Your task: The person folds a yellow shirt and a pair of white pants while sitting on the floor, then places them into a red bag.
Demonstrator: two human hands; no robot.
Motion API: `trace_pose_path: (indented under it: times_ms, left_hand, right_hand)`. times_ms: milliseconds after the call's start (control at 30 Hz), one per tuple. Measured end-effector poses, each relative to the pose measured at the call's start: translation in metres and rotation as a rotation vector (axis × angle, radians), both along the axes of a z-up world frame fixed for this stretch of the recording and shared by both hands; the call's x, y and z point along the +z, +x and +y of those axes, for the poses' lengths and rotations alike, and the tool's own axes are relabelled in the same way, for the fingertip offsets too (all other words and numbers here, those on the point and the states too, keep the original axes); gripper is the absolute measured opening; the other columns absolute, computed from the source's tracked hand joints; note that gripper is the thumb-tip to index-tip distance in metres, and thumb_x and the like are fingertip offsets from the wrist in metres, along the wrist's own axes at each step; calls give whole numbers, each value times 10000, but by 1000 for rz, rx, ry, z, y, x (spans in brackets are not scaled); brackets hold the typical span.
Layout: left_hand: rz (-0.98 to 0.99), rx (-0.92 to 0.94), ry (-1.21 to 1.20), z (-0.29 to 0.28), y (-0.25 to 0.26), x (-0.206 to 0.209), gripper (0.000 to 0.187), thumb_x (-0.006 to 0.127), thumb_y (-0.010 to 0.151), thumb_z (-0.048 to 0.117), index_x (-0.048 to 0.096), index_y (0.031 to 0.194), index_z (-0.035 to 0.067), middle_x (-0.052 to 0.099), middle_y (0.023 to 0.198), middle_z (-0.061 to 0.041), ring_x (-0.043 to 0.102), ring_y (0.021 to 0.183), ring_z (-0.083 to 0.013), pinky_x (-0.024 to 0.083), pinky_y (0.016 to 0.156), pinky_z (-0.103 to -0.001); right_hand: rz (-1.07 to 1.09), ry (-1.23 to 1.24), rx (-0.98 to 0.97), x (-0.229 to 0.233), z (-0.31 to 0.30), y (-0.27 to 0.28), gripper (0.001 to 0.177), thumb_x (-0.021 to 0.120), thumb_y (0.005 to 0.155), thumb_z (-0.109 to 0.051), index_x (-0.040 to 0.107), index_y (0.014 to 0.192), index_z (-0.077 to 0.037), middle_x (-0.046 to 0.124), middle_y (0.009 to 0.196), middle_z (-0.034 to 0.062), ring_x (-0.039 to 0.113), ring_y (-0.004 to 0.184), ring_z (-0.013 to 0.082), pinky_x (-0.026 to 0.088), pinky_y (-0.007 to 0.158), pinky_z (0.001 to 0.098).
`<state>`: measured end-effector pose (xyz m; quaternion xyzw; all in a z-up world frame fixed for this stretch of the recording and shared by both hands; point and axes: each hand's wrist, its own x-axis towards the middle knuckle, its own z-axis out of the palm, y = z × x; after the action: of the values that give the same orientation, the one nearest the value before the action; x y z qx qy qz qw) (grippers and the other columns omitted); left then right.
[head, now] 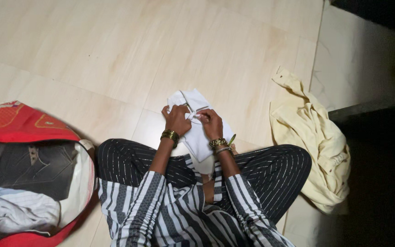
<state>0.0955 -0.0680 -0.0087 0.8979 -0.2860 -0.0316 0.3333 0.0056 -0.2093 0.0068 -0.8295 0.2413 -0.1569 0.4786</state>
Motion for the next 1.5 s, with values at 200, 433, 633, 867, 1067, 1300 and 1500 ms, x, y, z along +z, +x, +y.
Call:
trace_pose_path:
  times_ms: [200,433,633,867,1067,1300,1500]
  left_hand:
    - [39,-23,-169,28,-27,18,231,775,794,254,712,950,96,720,1024,-54,611,1045,-232,227,1062,-531]
    - [5,24,-211,65,-55,0,157,654,925,209,687,1026,94,716,996,-42,632,1014,-223,309,1046,-450]
    - [18,17,-259,68,-55,-1,134,621,956,211,690,983,99,724,967,-39,648,978,-227,322,1013,-456]
    - [-59,26,-203,60,-53,-12,130,629,900,185,699,936,82,722,949,-74,649,970,-244,340,997,-475]
    - [-16,-8,-186,60,-56,9,123,639,913,191,685,909,77,702,875,-73,642,907,-250,362,980,-461]
    - [-111,-43,-213,58,-60,22,142,656,921,190,683,866,62,707,875,-81,646,912,-263,372,952,-468]
    - [-129,-22,-171,53,-61,12,153,663,905,190,701,864,47,723,888,-96,647,924,-277,373,953,-480]
  right_hand:
    - [-19,-116,242,42,15,-12,146,750,870,-132,755,1011,-96,741,979,36,719,841,148,572,726,287]
    - [74,-211,348,67,50,-29,240,792,860,-281,758,1016,-102,747,954,32,713,790,153,576,687,303]
    - [-53,-233,308,61,59,-37,196,747,906,-254,745,997,-81,727,926,49,714,775,184,570,675,325]
    - [129,-283,339,33,59,-34,211,621,979,-276,721,942,-95,720,906,44,699,814,221,555,730,366]
    - [167,-57,105,45,58,-37,256,740,884,-333,690,950,-91,729,867,53,699,762,181,554,677,330]
    - [76,-15,86,20,59,-32,237,715,891,-320,714,920,-85,738,799,61,704,722,154,561,669,307]
    - [192,-202,128,8,62,-31,207,616,994,-267,632,974,-62,690,854,150,686,758,321,539,693,429]
